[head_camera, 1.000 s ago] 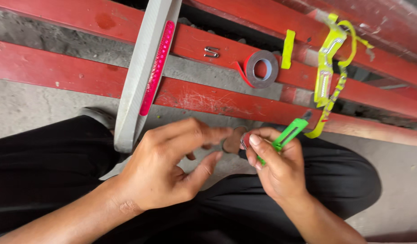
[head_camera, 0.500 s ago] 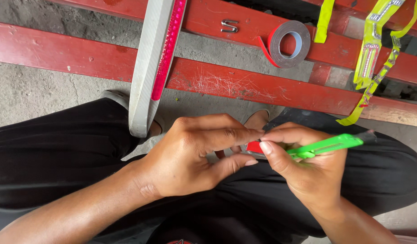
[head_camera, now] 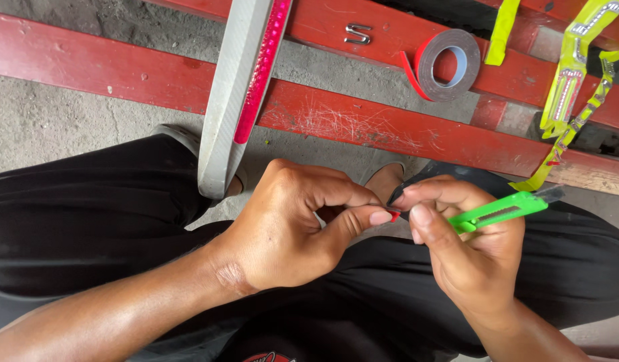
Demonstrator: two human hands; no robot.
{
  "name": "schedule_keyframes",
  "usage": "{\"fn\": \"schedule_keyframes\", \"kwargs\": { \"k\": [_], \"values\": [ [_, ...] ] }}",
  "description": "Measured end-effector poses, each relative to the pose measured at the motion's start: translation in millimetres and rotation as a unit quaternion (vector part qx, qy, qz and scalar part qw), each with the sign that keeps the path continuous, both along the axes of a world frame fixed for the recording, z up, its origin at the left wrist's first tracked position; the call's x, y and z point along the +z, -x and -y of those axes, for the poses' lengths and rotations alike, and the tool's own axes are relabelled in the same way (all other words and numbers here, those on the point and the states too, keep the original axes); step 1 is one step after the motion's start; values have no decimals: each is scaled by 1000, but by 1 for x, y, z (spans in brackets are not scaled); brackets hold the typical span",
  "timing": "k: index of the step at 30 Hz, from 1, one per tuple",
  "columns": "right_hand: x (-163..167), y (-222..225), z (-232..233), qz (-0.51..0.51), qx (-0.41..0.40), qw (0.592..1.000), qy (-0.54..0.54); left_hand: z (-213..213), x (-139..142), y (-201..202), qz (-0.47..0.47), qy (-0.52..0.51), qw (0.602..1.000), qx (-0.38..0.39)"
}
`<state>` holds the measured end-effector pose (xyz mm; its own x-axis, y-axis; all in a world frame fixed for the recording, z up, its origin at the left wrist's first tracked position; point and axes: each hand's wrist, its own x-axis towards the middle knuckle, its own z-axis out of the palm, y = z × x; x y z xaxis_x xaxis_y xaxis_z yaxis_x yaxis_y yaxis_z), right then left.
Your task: The person sits on the ground with a red car grille holding a chrome letter emblem on their lap. They cut a piece of red double-sided tape with a green utility knife, peel the backing, press the tape onto the back of the chrome letter, and trim the excess tape around the letter edges with the knife.
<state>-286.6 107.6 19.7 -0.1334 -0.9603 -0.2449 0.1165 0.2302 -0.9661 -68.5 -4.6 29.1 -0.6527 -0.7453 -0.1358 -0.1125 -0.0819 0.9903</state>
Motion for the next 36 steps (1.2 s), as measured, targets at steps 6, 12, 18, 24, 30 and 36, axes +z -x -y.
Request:
{"fn": "schedule_keyframes", "kwargs": {
  "k": [6,12,18,24,30,36],
  "values": [
    [-1,-3,0,-36,67,997,-13,-4,-1,-3,-19,53,998,22],
    [-5,-2,0,43,8,999,-26,-4,-7,2,-25,-223,974,-7],
    [-5,2,-3,76,-32,995,-54,-6,-9,0,-60,-212,975,-21],
    [-6,-1,2,130,-40,988,-72,-9,-8,0,-41,-93,995,5],
    [0,-11,9,-58,30,997,-38,-12,-3,-1,3,-11,1000,11],
    [3,-12,10,-67,19,996,-54,-15,-1,0,10,55,998,11]
  ]
}}
